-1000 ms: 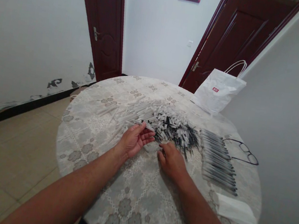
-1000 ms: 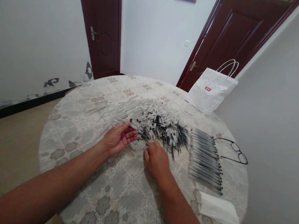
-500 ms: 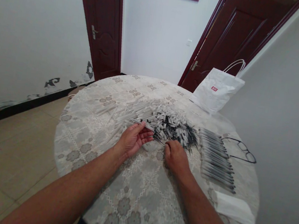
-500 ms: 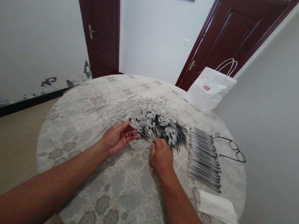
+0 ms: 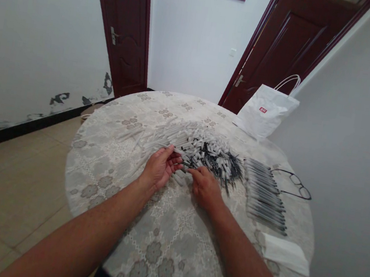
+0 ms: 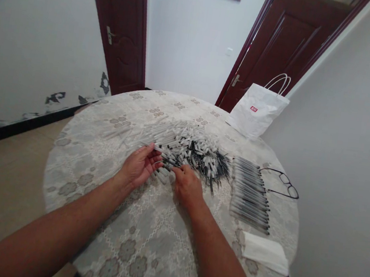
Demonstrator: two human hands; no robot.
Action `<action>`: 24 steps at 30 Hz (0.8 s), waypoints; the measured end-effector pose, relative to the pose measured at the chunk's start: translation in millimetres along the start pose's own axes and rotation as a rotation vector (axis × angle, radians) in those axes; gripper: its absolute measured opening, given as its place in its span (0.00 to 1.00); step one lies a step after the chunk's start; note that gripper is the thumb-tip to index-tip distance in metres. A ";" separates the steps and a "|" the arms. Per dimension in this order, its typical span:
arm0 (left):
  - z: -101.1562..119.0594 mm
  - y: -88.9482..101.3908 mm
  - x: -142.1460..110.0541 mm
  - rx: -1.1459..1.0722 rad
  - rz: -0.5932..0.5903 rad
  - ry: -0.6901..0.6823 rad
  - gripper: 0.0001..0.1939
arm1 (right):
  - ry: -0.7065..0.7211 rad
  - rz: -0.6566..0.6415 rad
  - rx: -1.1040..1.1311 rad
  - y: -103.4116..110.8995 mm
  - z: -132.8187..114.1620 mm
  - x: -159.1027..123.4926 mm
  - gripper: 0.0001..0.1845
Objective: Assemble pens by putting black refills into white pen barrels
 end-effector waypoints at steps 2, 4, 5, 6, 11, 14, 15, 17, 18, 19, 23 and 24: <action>1.4 0.0 0.0 -0.001 0.009 -0.004 0.11 | -0.008 -0.072 -0.064 -5.9 -11.9 4.5 0.20; 2.4 -0.9 -0.7 -0.002 0.008 -0.001 0.12 | -0.023 -0.126 -0.120 -10.4 -18.2 7.4 0.19; 2.9 -1.5 -1.1 -0.004 0.005 0.002 0.12 | -0.033 -0.142 -0.143 -11.6 -19.6 8.4 0.18; 3.3 -2.2 -1.6 -0.006 0.002 0.005 0.12 | -0.044 -0.149 -0.161 -12.2 -20.3 9.1 0.18; 4.9 -3.0 -2.8 -0.009 -0.005 0.009 0.13 | -0.069 -0.150 -0.187 -10.1 -21.8 13.7 0.17; 5.7 -1.6 -2.5 -0.007 0.000 0.006 0.13 | -0.075 -0.171 -0.183 -9.9 -20.8 19.5 0.17; 6.1 -1.1 -2.3 -0.006 0.003 0.005 0.14 | -0.078 -0.178 -0.181 -10.3 -20.0 21.4 0.17; 7.2 -0.2 -2.1 -0.007 0.009 0.002 0.14 | -0.089 -0.175 -0.175 -11.1 -18.1 24.1 0.16; 7.9 0.1 -2.0 -0.008 0.011 0.000 0.14 | -0.097 -0.162 -0.172 -11.3 -17.1 24.7 0.16; 8.5 0.4 -2.1 -0.009 0.013 -0.001 0.14 | -0.104 -0.145 -0.168 -11.4 -16.3 24.8 0.16; 10.1 0.9 -2.4 -0.010 0.027 -0.002 0.13 | -0.092 -0.123 -0.148 -14.1 -15.9 22.3 0.18; 10.3 0.9 -2.5 -0.008 0.027 -0.002 0.13 | -0.087 -0.128 -0.148 -14.9 -15.9 21.8 0.18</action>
Point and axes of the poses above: each hand's wrist, its own x-axis towards the middle knuckle, its own y-axis out of the back of the hand, z = x × y, the point moved 5 cm from there along x, towards the middle knuckle, and after that the axes turned 2 degrees about x, right-handed, at the moved point
